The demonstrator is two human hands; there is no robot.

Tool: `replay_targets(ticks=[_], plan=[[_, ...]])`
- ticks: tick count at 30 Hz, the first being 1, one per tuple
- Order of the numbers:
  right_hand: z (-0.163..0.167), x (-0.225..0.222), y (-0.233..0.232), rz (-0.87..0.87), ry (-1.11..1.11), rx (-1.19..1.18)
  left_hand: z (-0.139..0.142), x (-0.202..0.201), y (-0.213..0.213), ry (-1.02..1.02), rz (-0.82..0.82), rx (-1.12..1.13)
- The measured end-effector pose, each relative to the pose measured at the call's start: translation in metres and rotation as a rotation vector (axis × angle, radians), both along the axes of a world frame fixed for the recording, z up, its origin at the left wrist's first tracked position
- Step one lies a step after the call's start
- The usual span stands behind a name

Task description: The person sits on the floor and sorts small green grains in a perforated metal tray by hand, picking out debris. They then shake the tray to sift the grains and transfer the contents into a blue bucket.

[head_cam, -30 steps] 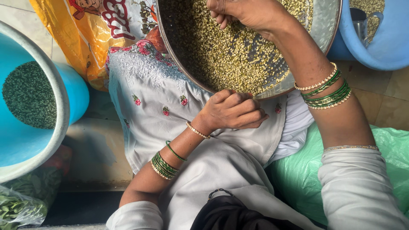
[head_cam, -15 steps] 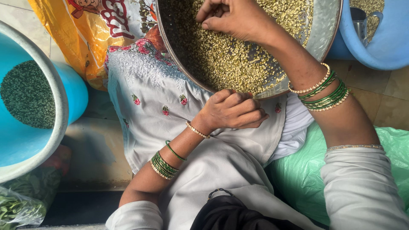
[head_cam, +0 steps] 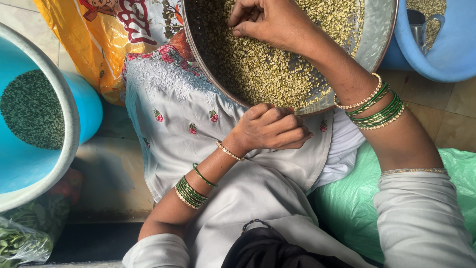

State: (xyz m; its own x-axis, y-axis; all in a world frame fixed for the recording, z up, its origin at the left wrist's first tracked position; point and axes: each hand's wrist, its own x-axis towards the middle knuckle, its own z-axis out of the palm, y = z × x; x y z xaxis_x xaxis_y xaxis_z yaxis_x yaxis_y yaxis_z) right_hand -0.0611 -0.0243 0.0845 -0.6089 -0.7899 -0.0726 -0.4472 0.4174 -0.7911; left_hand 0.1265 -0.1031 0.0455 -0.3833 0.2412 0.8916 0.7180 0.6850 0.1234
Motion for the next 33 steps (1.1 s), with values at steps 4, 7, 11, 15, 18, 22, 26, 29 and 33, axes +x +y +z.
replay_targets(ticks=[4,7,11,15,18,22,26,29,33], plan=[[-0.001,0.001,-0.001,-0.029,0.057,0.083,-0.001,0.000,-0.001,0.004,0.017,-0.002],[-0.007,-0.001,-0.001,0.020,0.073,0.026,-0.001,0.000,-0.002,0.004,0.027,-0.002],[-0.013,-0.005,0.002,0.021,0.037,-0.029,0.001,0.001,-0.001,0.001,0.026,-0.002],[-0.009,-0.009,0.006,-0.100,-0.241,-0.094,0.005,0.002,0.000,0.003,0.019,-0.007],[-0.003,-0.007,0.006,-0.192,-0.413,-0.077,0.007,0.003,0.001,-0.001,0.023,-0.006],[-0.001,0.000,0.002,-0.121,-0.376,-0.050,0.006,0.002,0.001,0.006,0.019,-0.012],[-0.006,0.003,-0.004,-0.051,-0.148,-0.038,0.004,0.002,0.000,0.008,0.021,-0.011],[-0.009,0.003,-0.005,-0.031,-0.054,-0.027,0.003,0.001,0.000,0.012,0.021,-0.009],[-0.009,0.003,-0.004,0.010,-0.010,-0.066,0.004,0.001,0.000,0.016,0.018,-0.013]])
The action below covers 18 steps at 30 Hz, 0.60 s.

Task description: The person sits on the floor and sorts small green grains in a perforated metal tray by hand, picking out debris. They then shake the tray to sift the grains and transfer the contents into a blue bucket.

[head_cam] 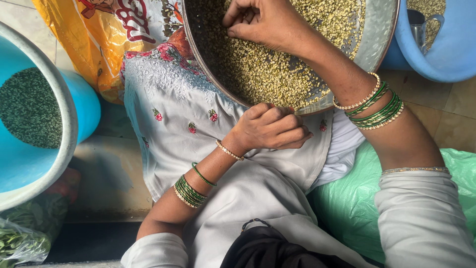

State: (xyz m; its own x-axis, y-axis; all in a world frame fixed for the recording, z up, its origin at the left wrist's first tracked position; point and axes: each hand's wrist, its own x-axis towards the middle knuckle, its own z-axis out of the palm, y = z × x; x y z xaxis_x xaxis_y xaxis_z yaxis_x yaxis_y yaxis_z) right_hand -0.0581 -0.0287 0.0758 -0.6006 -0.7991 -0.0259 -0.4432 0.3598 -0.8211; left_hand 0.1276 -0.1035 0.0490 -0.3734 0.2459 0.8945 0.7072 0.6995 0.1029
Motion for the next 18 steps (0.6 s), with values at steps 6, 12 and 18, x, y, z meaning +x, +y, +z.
replay_targets(ticks=[6,12,18], plan=[[0.003,0.003,-0.001,-0.012,0.071,0.084,-0.001,0.000,0.000,-0.003,-0.005,0.005],[0.008,0.004,0.003,-0.034,-0.007,0.109,-0.003,0.005,0.000,-0.017,-0.002,0.002],[0.019,-0.007,0.021,-0.180,-0.029,0.187,-0.003,0.006,0.000,-0.016,-0.001,0.006]])
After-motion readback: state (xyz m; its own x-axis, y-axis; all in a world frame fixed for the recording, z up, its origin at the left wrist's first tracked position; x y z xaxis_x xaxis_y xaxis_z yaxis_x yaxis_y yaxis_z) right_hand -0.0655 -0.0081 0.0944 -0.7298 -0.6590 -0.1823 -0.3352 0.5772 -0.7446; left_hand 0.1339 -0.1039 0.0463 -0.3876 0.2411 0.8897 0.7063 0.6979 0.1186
